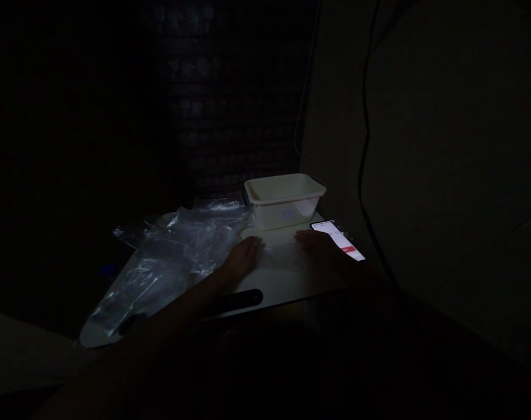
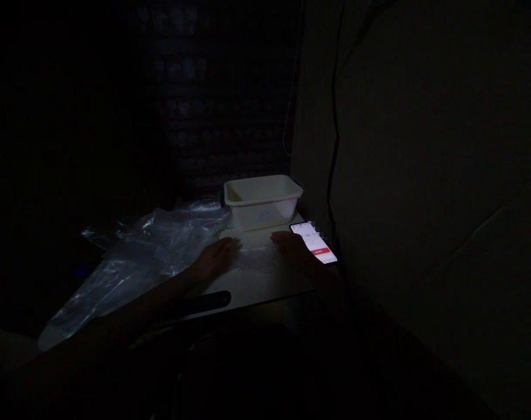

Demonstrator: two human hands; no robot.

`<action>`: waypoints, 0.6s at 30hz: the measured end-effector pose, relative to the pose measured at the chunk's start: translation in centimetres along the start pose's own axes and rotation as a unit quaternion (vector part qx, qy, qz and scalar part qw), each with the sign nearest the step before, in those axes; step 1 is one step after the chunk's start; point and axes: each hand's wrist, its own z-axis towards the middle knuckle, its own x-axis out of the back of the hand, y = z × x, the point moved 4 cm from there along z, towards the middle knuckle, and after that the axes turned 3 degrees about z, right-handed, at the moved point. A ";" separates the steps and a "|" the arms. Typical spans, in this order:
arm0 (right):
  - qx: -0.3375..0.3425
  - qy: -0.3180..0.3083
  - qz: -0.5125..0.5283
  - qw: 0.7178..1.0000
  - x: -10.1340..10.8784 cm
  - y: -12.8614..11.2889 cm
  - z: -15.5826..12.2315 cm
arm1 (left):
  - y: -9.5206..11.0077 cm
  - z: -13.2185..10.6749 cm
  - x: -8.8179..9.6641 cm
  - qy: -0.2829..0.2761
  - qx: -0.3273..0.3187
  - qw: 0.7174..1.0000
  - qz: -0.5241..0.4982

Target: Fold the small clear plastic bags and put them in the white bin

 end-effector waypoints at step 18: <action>0.098 0.102 -0.201 0.969 0.6 -1.9 -0.1 | 0.7 -2.2 -1.0 -0.151 -0.092 0.920 0.351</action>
